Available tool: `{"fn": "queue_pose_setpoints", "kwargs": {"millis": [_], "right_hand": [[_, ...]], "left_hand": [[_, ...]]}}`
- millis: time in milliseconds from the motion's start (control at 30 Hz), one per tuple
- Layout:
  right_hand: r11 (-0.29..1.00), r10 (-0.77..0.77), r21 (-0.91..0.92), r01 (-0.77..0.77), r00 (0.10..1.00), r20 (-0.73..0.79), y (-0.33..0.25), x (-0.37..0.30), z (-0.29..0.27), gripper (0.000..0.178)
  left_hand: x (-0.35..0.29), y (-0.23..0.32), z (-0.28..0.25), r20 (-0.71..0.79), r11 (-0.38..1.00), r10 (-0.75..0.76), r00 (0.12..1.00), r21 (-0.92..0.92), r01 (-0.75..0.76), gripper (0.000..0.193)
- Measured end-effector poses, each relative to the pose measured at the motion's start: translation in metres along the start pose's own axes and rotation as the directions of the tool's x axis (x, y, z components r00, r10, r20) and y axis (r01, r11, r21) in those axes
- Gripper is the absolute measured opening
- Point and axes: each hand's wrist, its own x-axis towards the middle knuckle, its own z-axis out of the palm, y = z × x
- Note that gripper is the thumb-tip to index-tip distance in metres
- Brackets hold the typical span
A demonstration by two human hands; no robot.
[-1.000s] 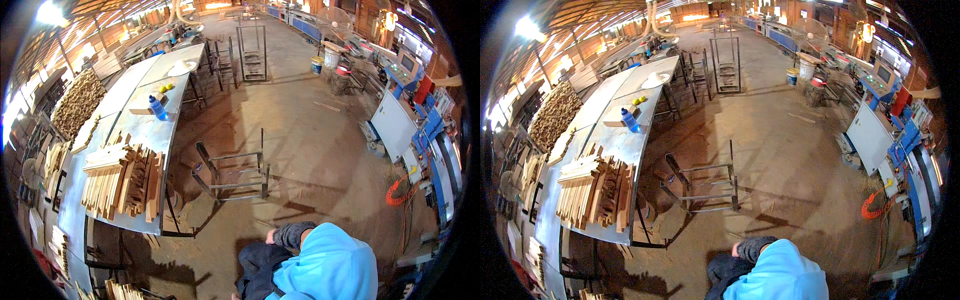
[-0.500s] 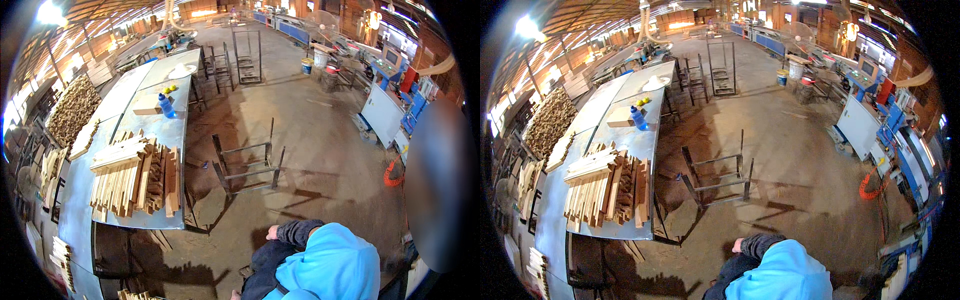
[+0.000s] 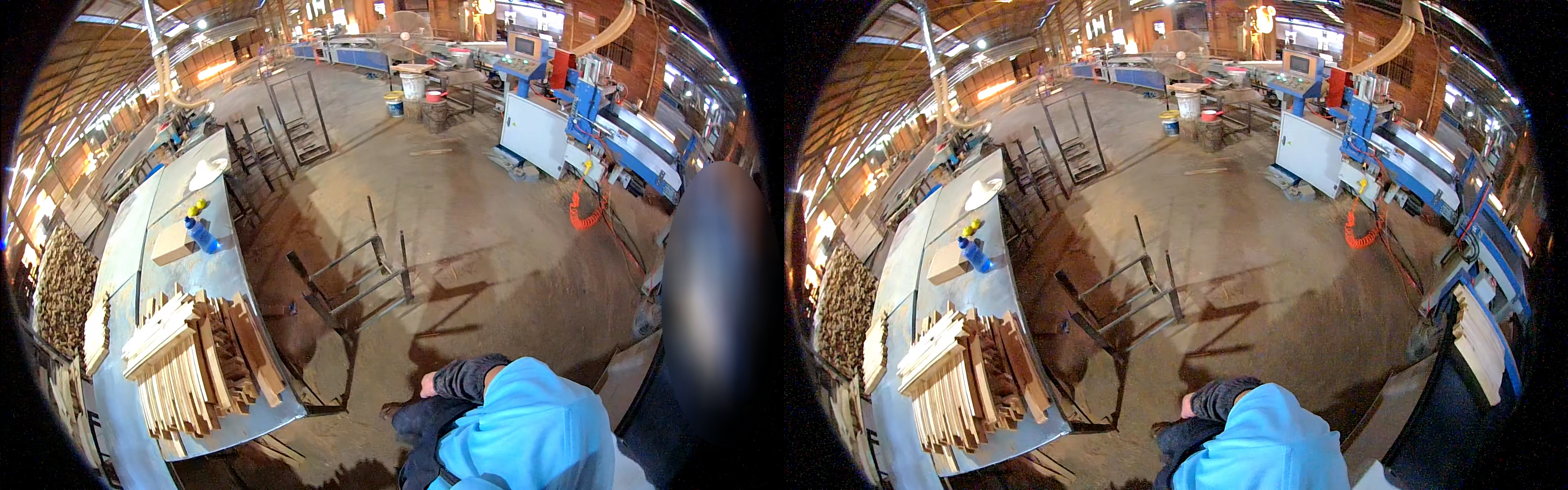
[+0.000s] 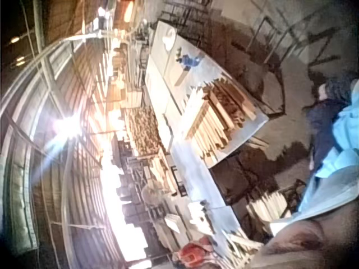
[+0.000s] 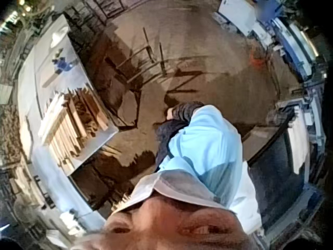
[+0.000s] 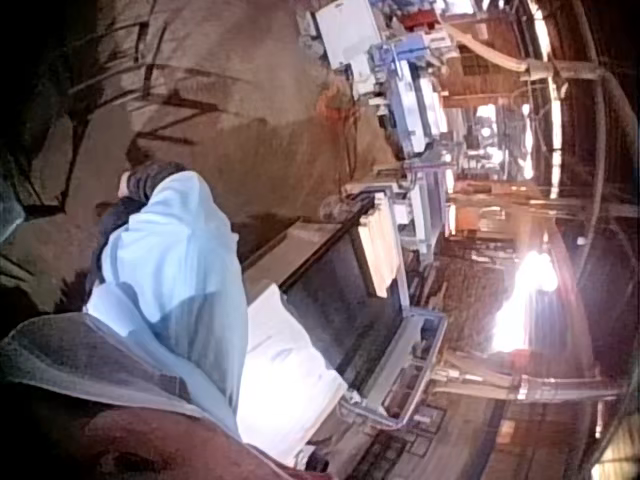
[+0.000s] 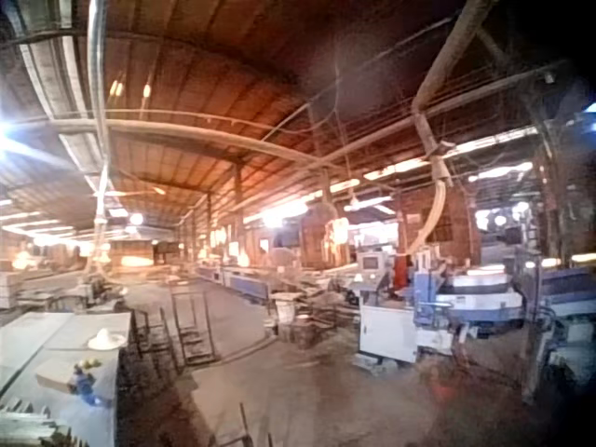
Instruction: The person sorts and stacks light-colored wooden slats on a metal workbench. They pick up individual pieces and small bundles, align them, and place them into neat piles. The person also moves stacks of wood to a conveyor belt and back to the table, organizing the materials in a workshop setting.
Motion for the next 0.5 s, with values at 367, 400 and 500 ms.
{"fn": "queue_pose_setpoints", "kwargs": {"millis": [367, 400, 500], "right_hand": [[0.997, 0.018, 0.073, -0.011, 0.994, -0.105, 0.012, 0.048, -0.025, 0.036], [0.884, 0.335, 0.391, -0.257, 0.931, -0.146, 0.057, 0.041, 0.009, 0.039], [0.949, 0.096, 0.316, -0.025, 0.973, -0.210, 0.014, 0.043, -0.050, 0.047]], "left_hand": [[0.012, -0.190, -0.025, -0.056, 0.979, -0.145, 0.988, 0.139, 0.151, 0.028], [0.017, -0.222, -0.004, -0.005, 0.968, 0.017, 1.000, 0.250, -0.016, 0.028], [-0.057, -0.252, -0.014, -0.107, 0.921, -0.381, 0.918, 0.049, 0.387, 0.026]]}}
